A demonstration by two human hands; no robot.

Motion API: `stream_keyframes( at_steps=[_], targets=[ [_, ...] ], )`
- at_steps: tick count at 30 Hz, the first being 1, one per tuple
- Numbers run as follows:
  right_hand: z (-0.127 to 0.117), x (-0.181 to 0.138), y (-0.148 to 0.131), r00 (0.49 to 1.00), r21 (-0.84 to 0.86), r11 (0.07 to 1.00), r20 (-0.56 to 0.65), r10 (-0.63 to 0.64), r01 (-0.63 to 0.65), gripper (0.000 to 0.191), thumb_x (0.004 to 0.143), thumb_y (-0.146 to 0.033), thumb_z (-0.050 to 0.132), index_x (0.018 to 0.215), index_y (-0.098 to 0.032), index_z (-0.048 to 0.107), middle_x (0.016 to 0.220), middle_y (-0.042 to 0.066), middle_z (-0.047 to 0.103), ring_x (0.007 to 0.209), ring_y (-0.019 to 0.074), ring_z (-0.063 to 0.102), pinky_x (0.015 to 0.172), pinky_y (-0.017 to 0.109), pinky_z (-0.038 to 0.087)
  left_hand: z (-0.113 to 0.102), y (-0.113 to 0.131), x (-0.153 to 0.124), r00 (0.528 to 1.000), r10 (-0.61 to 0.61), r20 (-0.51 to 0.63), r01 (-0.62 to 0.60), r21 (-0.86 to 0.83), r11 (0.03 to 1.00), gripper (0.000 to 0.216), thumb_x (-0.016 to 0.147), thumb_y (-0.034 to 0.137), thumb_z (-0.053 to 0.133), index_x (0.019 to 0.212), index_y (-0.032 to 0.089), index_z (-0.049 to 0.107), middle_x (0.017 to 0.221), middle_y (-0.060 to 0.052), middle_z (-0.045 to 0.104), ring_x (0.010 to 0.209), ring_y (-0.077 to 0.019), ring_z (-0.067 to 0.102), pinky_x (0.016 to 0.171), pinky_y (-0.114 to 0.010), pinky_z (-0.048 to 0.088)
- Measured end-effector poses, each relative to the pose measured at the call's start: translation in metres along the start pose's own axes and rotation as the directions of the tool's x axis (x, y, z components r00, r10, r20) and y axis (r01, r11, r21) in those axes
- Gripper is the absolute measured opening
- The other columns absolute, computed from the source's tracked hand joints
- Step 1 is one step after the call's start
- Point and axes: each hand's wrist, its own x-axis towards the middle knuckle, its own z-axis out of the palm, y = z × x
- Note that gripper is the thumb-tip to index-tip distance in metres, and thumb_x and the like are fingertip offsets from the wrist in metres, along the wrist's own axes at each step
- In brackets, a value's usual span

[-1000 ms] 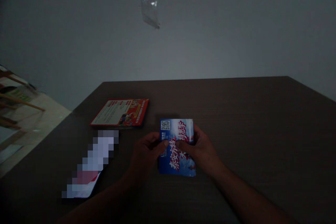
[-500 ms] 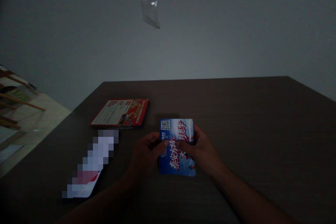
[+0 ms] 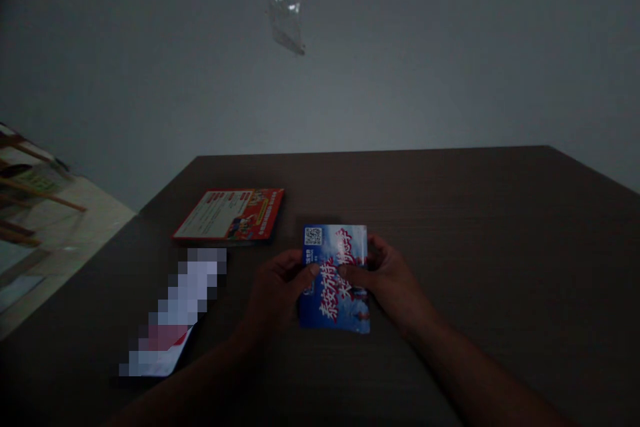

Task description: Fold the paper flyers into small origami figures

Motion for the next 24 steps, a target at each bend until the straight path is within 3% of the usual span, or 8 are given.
stream_keyframes(
  at_steps=[12,24],
  targets=[
    [-0.009,0.001,-0.007,0.999,-0.005,1.000,-0.035,0.017,-0.017,0.060,0.058,-0.020,0.083,0.110,-0.020,0.052,0.081,0.002,0.070,0.067,0.0187,0.066,0.064,0.034,0.053,0.001,0.007,0.001,0.999,-0.022,-0.041,0.020,-0.034,0.999,0.018,0.066,0.023,0.070,0.082,0.014,0.068,0.075,-0.003,0.070,0.066,-0.0158,0.064,0.060,-0.024,0.049],
    [-0.020,0.003,-0.013,0.996,-0.071,0.997,-0.086,0.028,-0.034,0.058,0.054,-0.023,0.084,0.106,-0.018,0.060,0.069,0.001,0.070,0.059,0.0159,0.064,0.061,0.031,0.050,-0.005,0.010,0.004,0.997,-0.056,-0.057,0.053,-0.054,0.997,0.021,0.066,0.024,0.071,0.084,0.013,0.068,0.083,-0.006,0.073,0.066,-0.0157,0.064,0.061,-0.025,0.049]
  ],
)
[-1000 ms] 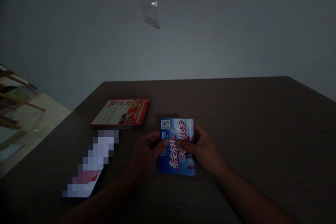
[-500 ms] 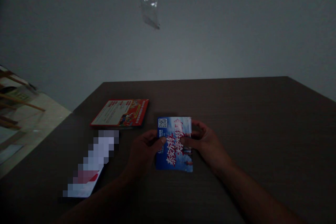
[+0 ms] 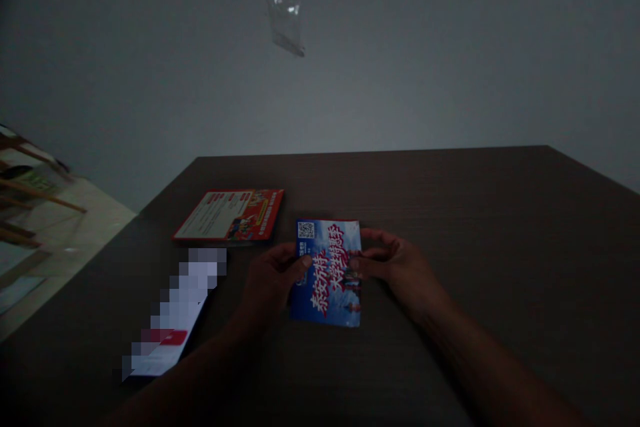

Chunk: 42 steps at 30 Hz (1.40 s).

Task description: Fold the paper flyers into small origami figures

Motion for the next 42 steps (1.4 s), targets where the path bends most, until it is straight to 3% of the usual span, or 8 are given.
stream_keyframes(
  at_steps=[6,14,18,23,30,37,42],
  targets=[
    [-0.002,0.000,-0.003,1.000,-0.019,1.000,0.020,0.024,-0.023,0.052,0.053,-0.024,0.085,0.101,-0.014,0.066,0.068,0.003,0.071,0.061,0.0191,0.065,0.065,0.035,0.051,-0.001,0.001,0.002,1.000,-0.016,0.011,0.016,-0.015,1.000,0.020,0.064,0.021,0.072,0.082,0.013,0.069,0.077,-0.005,0.072,0.065,-0.0152,0.064,0.061,-0.025,0.050],
    [0.001,0.001,0.002,0.995,-0.026,1.000,0.096,0.017,-0.014,0.030,0.058,-0.029,0.082,0.084,-0.017,0.073,0.078,0.004,0.074,0.064,0.0155,0.065,0.064,0.029,0.050,-0.002,0.000,0.002,1.000,-0.021,-0.011,0.021,-0.010,1.000,0.023,0.062,0.026,0.074,0.081,0.013,0.070,0.077,-0.005,0.072,0.061,-0.0151,0.063,0.057,-0.024,0.049],
    [0.001,-0.002,0.001,0.995,-0.130,0.991,0.099,0.006,0.007,0.020,0.065,-0.036,0.077,0.071,-0.018,0.073,0.066,0.002,0.070,0.054,0.0128,0.059,0.056,0.027,0.047,-0.003,0.000,0.002,0.999,-0.022,-0.035,0.022,-0.004,1.000,0.024,0.062,0.028,0.075,0.081,0.014,0.070,0.071,-0.003,0.070,0.057,-0.0134,0.061,0.052,-0.021,0.046],
    [0.003,-0.003,-0.002,0.998,-0.210,0.977,0.043,-0.040,0.049,0.020,0.063,-0.037,0.077,0.060,-0.018,0.071,0.056,0.001,0.066,0.049,0.0121,0.054,0.050,0.026,0.044,-0.002,-0.002,0.004,0.999,-0.035,-0.041,0.035,-0.006,0.999,0.028,0.061,0.030,0.076,0.084,0.014,0.070,0.076,-0.005,0.071,0.058,-0.0146,0.062,0.053,-0.023,0.048],
    [0.006,-0.004,0.001,0.997,-0.110,0.994,0.067,0.024,-0.016,0.020,0.064,-0.037,0.078,0.068,-0.018,0.072,0.064,0.001,0.068,0.056,0.0123,0.058,0.054,0.026,0.048,-0.006,-0.006,0.006,0.999,-0.022,-0.042,0.022,-0.001,1.000,0.026,0.063,0.030,0.076,0.082,0.014,0.069,0.070,-0.002,0.069,0.057,-0.0127,0.060,0.053,-0.022,0.047],
    [0.009,-0.005,0.000,1.000,-0.113,0.994,0.023,-0.003,0.006,0.026,0.057,-0.040,0.080,0.061,-0.016,0.070,0.057,0.001,0.064,0.050,0.0121,0.056,0.050,0.026,0.048,-0.006,-0.007,0.007,0.999,-0.016,-0.035,0.016,-0.009,1.000,0.027,0.062,0.031,0.076,0.082,0.015,0.070,0.073,-0.003,0.070,0.060,-0.0133,0.061,0.055,-0.022,0.047],
    [0.010,-0.005,0.001,0.996,-0.094,0.994,0.058,0.065,-0.060,0.026,0.058,-0.041,0.080,0.062,-0.018,0.071,0.056,0.000,0.064,0.051,0.0119,0.057,0.055,0.029,0.052,-0.006,-0.003,0.005,0.998,-0.015,-0.064,0.013,-0.021,1.000,0.025,0.062,0.031,0.076,0.080,0.015,0.069,0.064,0.000,0.067,0.052,-0.0105,0.058,0.051,-0.020,0.044]
  ],
)
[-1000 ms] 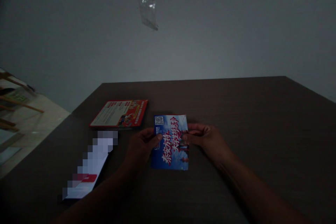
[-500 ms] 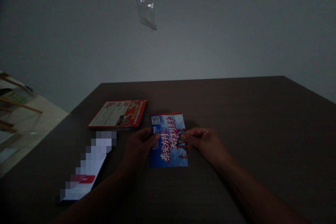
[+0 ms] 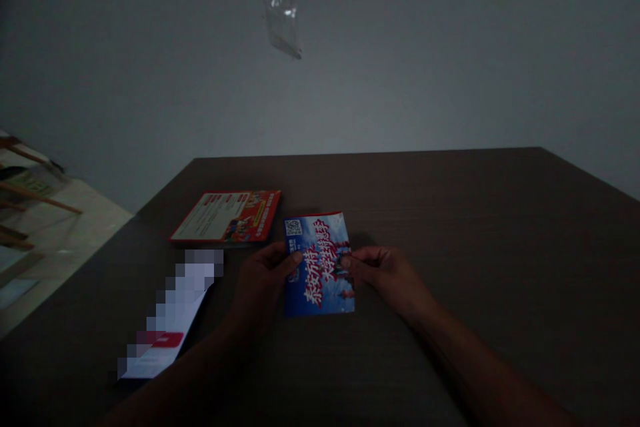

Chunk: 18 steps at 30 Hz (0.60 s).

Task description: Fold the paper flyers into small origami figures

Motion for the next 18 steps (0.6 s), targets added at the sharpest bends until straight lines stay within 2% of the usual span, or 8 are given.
stream_keyframes(
  at_steps=[3,8,13,18],
  targets=[
    [-0.0019,0.0006,0.0026,0.999,0.022,0.999,0.031,-0.036,0.035,0.024,0.059,-0.039,0.080,0.062,-0.018,0.071,0.061,0.000,0.067,0.054,0.0121,0.059,0.060,0.031,0.054,0.0000,0.0020,-0.0002,1.000,0.003,-0.026,-0.003,-0.002,1.000,0.024,0.061,0.029,0.076,0.079,0.015,0.069,0.057,0.003,0.063,0.045,-0.0076,0.051,0.047,-0.018,0.040],
    [-0.0005,-0.0026,-0.0014,0.999,-0.050,0.998,-0.021,-0.038,0.037,0.023,0.059,-0.038,0.080,0.061,-0.017,0.071,0.057,0.001,0.066,0.051,0.0116,0.057,0.053,0.027,0.050,0.0000,0.0027,-0.0009,0.999,0.004,-0.032,-0.005,-0.009,1.000,0.025,0.060,0.029,0.077,0.080,0.015,0.069,0.055,0.003,0.061,0.046,-0.0081,0.051,0.045,-0.018,0.038],
    [0.0015,-0.0026,-0.0028,0.999,-0.035,0.999,0.021,-0.037,0.037,0.022,0.061,-0.039,0.078,0.062,-0.018,0.071,0.057,0.000,0.065,0.052,0.0122,0.059,0.057,0.028,0.051,-0.0005,0.0022,-0.0011,0.999,0.004,-0.049,-0.004,-0.018,1.000,0.024,0.061,0.028,0.077,0.080,0.014,0.069,0.053,0.004,0.059,0.043,-0.0071,0.048,0.045,-0.018,0.038],
    [0.0000,-0.0029,-0.0030,0.997,-0.141,0.988,-0.022,-0.074,0.070,0.020,0.064,-0.037,0.076,0.062,-0.018,0.071,0.060,0.003,0.068,0.054,0.0149,0.061,0.057,0.029,0.050,-0.0011,-0.0009,0.0009,0.999,0.003,-0.052,-0.004,-0.030,1.000,0.025,0.060,0.029,0.078,0.078,0.015,0.068,0.054,0.004,0.060,0.042,-0.0071,0.049,0.046,-0.019,0.039]
  ],
)
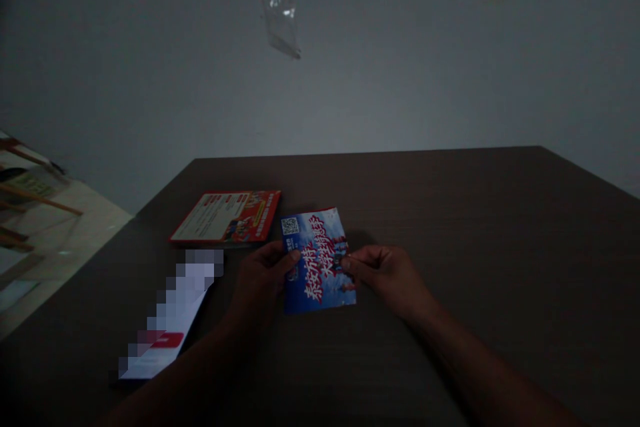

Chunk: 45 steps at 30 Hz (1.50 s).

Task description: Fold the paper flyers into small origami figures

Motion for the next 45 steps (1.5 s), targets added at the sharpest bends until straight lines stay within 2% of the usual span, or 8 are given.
stream_keyframes(
  at_steps=[6,14,18,24,31,39,43,45],
  targets=[
    [-0.001,-0.001,0.003,0.997,-0.047,0.999,0.072,-0.008,0.011,0.021,0.070,-0.038,0.072,0.067,-0.017,0.071,0.067,0.003,0.071,0.058,0.0141,0.062,0.057,0.026,0.048,-0.002,-0.003,0.003,1.000,0.000,0.007,0.000,-0.015,1.000,0.027,0.060,0.031,0.078,0.079,0.014,0.067,0.064,0.001,0.065,0.050,-0.0094,0.056,0.050,-0.020,0.043],
    [-0.002,0.000,0.005,0.998,-0.022,1.000,0.062,-0.017,0.019,0.022,0.069,-0.038,0.072,0.065,-0.017,0.070,0.064,0.004,0.070,0.056,0.0143,0.060,0.054,0.027,0.046,-0.003,-0.006,0.004,1.000,-0.007,0.013,0.007,-0.021,1.000,0.032,0.061,0.033,0.078,0.085,0.015,0.068,0.070,-0.002,0.067,0.058,-0.0128,0.060,0.053,-0.022,0.046],
    [-0.001,-0.001,0.004,0.997,-0.022,1.000,0.078,0.018,-0.017,0.024,0.069,-0.039,0.073,0.066,-0.015,0.070,0.066,0.004,0.071,0.055,0.0132,0.060,0.052,0.025,0.046,-0.003,-0.005,0.003,1.000,-0.010,0.005,0.010,-0.029,1.000,0.033,0.061,0.034,0.078,0.086,0.014,0.067,0.069,-0.002,0.066,0.055,-0.0124,0.059,0.051,-0.022,0.044],
    [-0.003,-0.003,0.007,0.997,-0.008,1.000,0.075,-0.003,0.003,0.024,0.070,-0.039,0.072,0.069,-0.015,0.071,0.069,0.005,0.072,0.058,0.0140,0.062,0.055,0.026,0.047,-0.002,-0.004,0.001,1.000,-0.003,-0.013,0.003,-0.037,0.999,0.032,0.061,0.033,0.077,0.084,0.014,0.066,0.070,-0.002,0.066,0.051,-0.0103,0.056,0.047,-0.020,0.042],
    [-0.001,-0.005,0.004,0.998,-0.025,1.000,0.055,-0.005,0.006,0.022,0.069,-0.039,0.072,0.070,-0.017,0.072,0.071,0.006,0.072,0.060,0.0163,0.064,0.056,0.028,0.048,0.000,-0.002,0.001,0.998,0.032,-0.054,-0.033,-0.027,0.999,0.028,0.061,0.031,0.077,0.081,0.014,0.067,0.061,0.002,0.062,0.047,-0.0075,0.052,0.044,-0.018,0.038],
    [-0.001,-0.007,0.002,0.997,-0.068,0.998,0.077,0.015,-0.010,0.023,0.071,-0.039,0.071,0.071,-0.016,0.070,0.070,0.006,0.072,0.060,0.0165,0.065,0.054,0.027,0.049,-0.001,-0.001,0.000,0.996,0.071,-0.052,-0.068,0.058,0.996,0.027,0.065,0.033,0.073,0.084,0.015,0.067,0.067,0.000,0.066,0.053,-0.0103,0.057,0.050,-0.020,0.043],
    [-0.006,-0.004,0.003,0.996,-0.105,0.993,0.076,-0.037,0.045,0.026,0.072,-0.038,0.070,0.087,-0.017,0.067,0.081,0.006,0.073,0.066,0.0178,0.068,0.061,0.030,0.052,0.001,0.004,-0.003,0.993,0.112,-0.042,-0.103,0.171,0.980,0.020,0.065,0.028,0.072,0.079,0.015,0.068,0.066,0.000,0.068,0.056,-0.0127,0.059,0.052,-0.021,0.043],
    [-0.009,-0.002,0.003,0.994,-0.202,0.973,0.025,-0.109,0.112,0.028,0.073,-0.036,0.068,0.095,-0.018,0.064,0.082,0.005,0.073,0.070,0.0190,0.069,0.065,0.031,0.053,0.004,0.005,-0.006,0.992,0.126,-0.024,-0.117,0.234,0.965,0.016,0.066,0.025,0.070,0.078,0.014,0.068,0.068,-0.001,0.069,0.059,-0.0145,0.061,0.053,-0.022,0.044]
  ],
)
